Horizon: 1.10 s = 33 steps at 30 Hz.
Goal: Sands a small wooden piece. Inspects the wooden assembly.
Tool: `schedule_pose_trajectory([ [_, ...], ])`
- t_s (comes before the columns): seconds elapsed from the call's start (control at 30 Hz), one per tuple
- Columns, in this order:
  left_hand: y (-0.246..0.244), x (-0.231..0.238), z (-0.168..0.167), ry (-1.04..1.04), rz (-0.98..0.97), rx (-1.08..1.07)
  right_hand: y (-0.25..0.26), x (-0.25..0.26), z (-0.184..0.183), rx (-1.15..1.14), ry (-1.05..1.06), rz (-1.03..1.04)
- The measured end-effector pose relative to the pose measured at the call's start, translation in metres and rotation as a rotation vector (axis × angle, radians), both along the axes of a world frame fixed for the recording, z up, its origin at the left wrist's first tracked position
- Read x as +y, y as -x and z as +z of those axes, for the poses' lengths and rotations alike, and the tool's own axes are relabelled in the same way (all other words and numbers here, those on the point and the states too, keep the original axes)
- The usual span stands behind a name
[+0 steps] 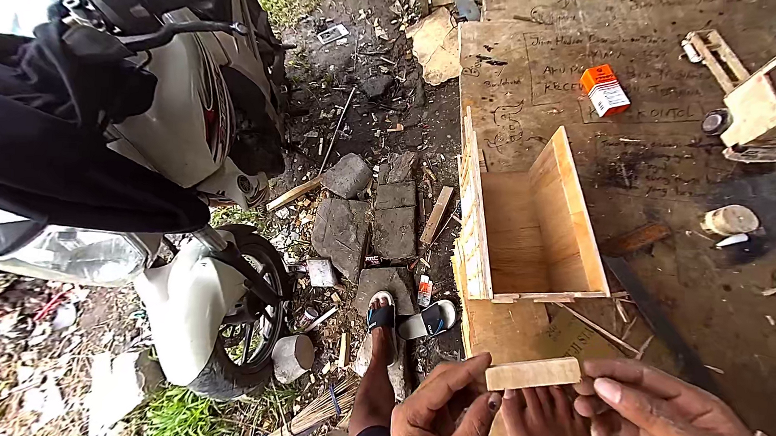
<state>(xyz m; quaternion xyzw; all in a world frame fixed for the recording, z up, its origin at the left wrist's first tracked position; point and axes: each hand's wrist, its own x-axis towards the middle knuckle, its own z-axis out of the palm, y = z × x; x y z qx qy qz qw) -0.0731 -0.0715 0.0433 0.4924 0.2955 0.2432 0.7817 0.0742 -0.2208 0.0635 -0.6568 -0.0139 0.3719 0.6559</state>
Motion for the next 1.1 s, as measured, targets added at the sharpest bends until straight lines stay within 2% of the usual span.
schedule_pose_trajectory([
  [0.07,0.000,-0.002,-0.003,-0.009,0.011,0.019,0.003,0.001,-0.006,-0.072,0.055,0.009],
  [0.17,0.001,-0.009,-0.015,-0.003,0.054,0.105,0.010,0.009,-0.032,-0.455,0.349,0.065],
  [0.3,0.001,-0.020,-0.044,0.057,0.147,0.223,-0.010,0.015,-0.074,-1.025,0.581,0.476],
  [0.33,-0.001,-0.022,-0.052,0.042,0.163,0.237,-0.020,0.029,-0.063,-1.143,0.615,0.588],
  [0.4,-0.005,-0.025,-0.067,-0.053,0.181,0.265,-0.049,0.067,-0.011,-1.249,0.622,0.773],
  [0.47,-0.010,-0.026,-0.080,-0.208,0.185,0.309,-0.062,0.082,0.007,-1.350,0.603,0.755],
  [0.53,-0.016,-0.028,-0.090,-0.391,0.200,0.427,-0.067,0.089,0.018,-1.336,0.621,0.695],
  [0.63,-0.024,-0.026,-0.093,-0.541,0.155,0.569,-0.070,0.115,0.058,-1.136,0.786,0.657],
  [0.7,-0.024,-0.020,-0.094,-0.600,0.065,0.603,-0.066,0.144,0.093,-0.979,0.923,0.656],
  [0.8,-0.019,0.008,-0.091,-0.713,-0.087,0.572,-0.063,0.172,0.124,-0.860,0.983,0.618],
  [1.0,-0.039,0.070,-0.089,-1.116,-0.646,0.478,-0.069,0.187,0.138,-0.766,0.974,0.616],
  [1.1,-0.051,0.076,-0.095,-1.182,-0.741,0.442,-0.074,0.190,0.134,-0.811,0.965,0.620],
])
